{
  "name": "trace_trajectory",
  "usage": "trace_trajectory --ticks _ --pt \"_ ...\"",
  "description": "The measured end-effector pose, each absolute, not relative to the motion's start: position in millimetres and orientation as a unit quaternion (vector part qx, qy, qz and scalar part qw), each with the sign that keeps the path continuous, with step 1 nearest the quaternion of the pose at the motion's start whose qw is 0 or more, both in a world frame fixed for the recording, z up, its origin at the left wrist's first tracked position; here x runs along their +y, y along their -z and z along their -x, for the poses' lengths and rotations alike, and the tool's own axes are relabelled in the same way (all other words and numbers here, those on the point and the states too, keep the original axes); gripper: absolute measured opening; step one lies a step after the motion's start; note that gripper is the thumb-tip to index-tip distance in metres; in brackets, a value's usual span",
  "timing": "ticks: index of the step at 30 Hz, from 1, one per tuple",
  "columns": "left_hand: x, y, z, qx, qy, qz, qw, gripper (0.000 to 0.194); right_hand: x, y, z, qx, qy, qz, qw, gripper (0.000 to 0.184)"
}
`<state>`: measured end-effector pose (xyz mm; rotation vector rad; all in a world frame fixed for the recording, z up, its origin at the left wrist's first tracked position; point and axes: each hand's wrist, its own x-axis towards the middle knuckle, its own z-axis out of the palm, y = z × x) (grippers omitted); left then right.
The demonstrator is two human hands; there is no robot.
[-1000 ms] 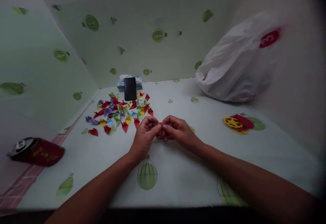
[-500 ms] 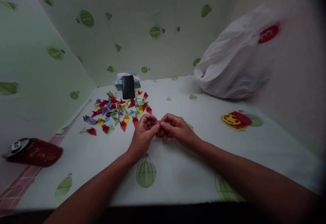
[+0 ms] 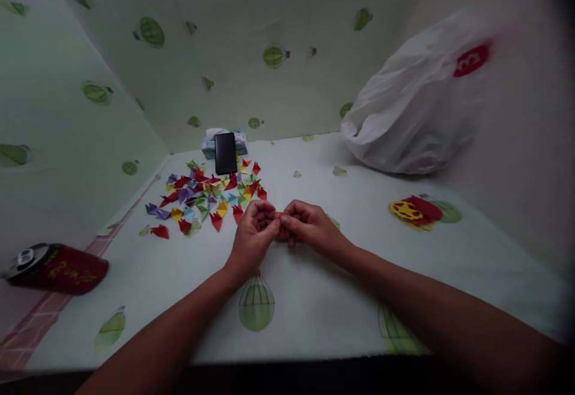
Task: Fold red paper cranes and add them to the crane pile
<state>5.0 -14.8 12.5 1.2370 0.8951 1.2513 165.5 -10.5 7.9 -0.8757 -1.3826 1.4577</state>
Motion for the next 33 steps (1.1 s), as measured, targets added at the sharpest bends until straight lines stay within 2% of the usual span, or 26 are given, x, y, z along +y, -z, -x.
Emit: trace_trajectory --ticks 6,13,22,33 --pt "-14.9 -12.1 -3.0 0.369 -0.514 -0.529 0.566 0.031 -9.0 -7.0 -167.2 -0.581 -0.573 0.353 0.457 0.028" --pt "-12.5 -8.6 -1.6 0.398 -0.530 -0.508 0.550 0.031 -9.6 -8.3 -166.1 -0.562 -0.587 0.368 0.453 0.032" --pt "-9.7 -7.2 -0.4 0.394 -0.496 -0.517 0.576 0.027 -7.1 -6.1 -169.7 -0.629 -0.529 0.372 0.432 0.021" --pt "-7.0 -8.3 -0.7 0.419 -0.486 -0.469 0.607 0.028 -2.5 -0.3 -169.4 -0.575 -0.575 0.375 0.446 0.018"
